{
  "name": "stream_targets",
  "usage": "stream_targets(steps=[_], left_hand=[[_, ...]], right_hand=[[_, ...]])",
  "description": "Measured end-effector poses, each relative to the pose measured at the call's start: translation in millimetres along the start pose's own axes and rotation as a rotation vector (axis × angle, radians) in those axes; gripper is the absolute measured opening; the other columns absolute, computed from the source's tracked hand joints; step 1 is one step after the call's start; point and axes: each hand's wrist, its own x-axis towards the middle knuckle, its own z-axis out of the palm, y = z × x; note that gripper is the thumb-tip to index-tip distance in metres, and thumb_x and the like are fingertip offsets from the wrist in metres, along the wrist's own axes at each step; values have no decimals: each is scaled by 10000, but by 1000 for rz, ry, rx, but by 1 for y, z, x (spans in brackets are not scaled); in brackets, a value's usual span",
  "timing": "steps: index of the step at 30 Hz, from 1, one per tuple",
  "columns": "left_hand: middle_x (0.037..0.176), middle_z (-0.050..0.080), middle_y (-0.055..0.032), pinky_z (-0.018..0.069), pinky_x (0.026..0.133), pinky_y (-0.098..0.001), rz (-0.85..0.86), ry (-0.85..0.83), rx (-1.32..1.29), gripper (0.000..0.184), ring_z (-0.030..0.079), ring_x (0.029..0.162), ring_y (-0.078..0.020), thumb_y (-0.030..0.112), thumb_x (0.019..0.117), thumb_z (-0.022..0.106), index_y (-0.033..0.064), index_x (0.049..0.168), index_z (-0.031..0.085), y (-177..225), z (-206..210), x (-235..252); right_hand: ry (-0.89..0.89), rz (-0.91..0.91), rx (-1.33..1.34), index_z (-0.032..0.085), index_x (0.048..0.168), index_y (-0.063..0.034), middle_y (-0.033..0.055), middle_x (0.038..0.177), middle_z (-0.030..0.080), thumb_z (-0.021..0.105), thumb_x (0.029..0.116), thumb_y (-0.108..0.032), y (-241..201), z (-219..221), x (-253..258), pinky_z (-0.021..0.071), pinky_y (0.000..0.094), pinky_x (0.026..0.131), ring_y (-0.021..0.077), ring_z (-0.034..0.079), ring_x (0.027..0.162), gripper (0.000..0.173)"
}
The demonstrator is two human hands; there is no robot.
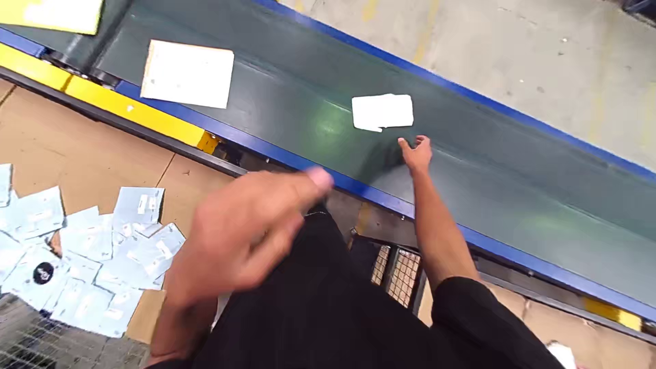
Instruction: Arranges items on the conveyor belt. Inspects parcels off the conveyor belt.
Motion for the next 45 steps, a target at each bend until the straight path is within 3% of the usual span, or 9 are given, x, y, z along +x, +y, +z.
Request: stream_targets(steps=[8,14,17,19,24,31,36,40,45], left_hand=[[1289,676,-129,561,986,-460,-1021,118,354,515,678,1145,-243,294,1023,594,42,1463,504,-196,64,-63],[1476,500,-256,422,1110,-592,-1247,471,641,980,506,1350,-416,580,865,737,10,1558,341,-317,63,-3],[1475,467,-316,417,1094,-622,-1300,412,756,1082,475,1351,-476,614,780,800,-46,1525,373,-374,41,15],[1486,441,-329,428,1085,-624,-1379,318,764,1126,462,1358,-488,599,716,864,-57,1501,394,-396,40,21],[1502,376,-359,437,1058,-654,-1549,181,656,1248,418,1367,-522,519,545,987,-72,1473,399,-396,71,36],[1294,642,-272,448,1095,-599,-1399,-1,341,700,599,1254,-401,366,795,864,-34,1318,627,-350,132,55],[1159,691,-192,584,945,-423,-1171,210,-409,417,706,1020,-218,153,1024,598,-71,1365,514,-295,189,36],[1200,676,-156,594,931,-422,-1174,251,-841,602,707,1019,-208,14,940,665,-39,1463,371,-255,216,7],[1063,747,-150,620,900,-420,-1144,288,-834,453,748,935,-212,17,875,765,-84,1271,569,-249,230,-2]], right_hand=[[-118,163,-184,283,1583,-14,381,1529,355,840,700,-646,12,-41,136,315,665,1147,520,359,1425,1221],[-164,169,-266,262,1565,18,383,1483,415,955,568,-547,58,-63,165,338,663,1125,518,414,1388,1340],[-297,-21,-81,426,1474,31,335,1366,548,953,635,-394,82,-79,154,429,628,1064,432,558,1263,1078],[-428,-63,112,555,1361,-9,175,1203,668,892,751,-261,75,-84,133,559,460,934,204,669,1047,741],[-667,-23,692,555,1217,-90,-71,944,740,675,829,-19,21,-56,81,634,242,716,37,725,795,413],[-767,-50,736,613,1266,-11,100,1079,735,714,968,-252,-91,95,45,629,373,847,168,732,939,396],[-467,-331,338,575,1369,71,266,1550,410,671,954,-424,-108,121,9,337,542,1188,380,411,1436,653],[-377,-363,245,631,1288,78,282,1569,375,710,913,-459,-88,106,-8,245,583,1219,438,305,1486,660],[-384,-319,272,610,1334,51,264,1537,424,816,808,-491,-84,104,-10,340,579,1167,405,389,1438,783]])
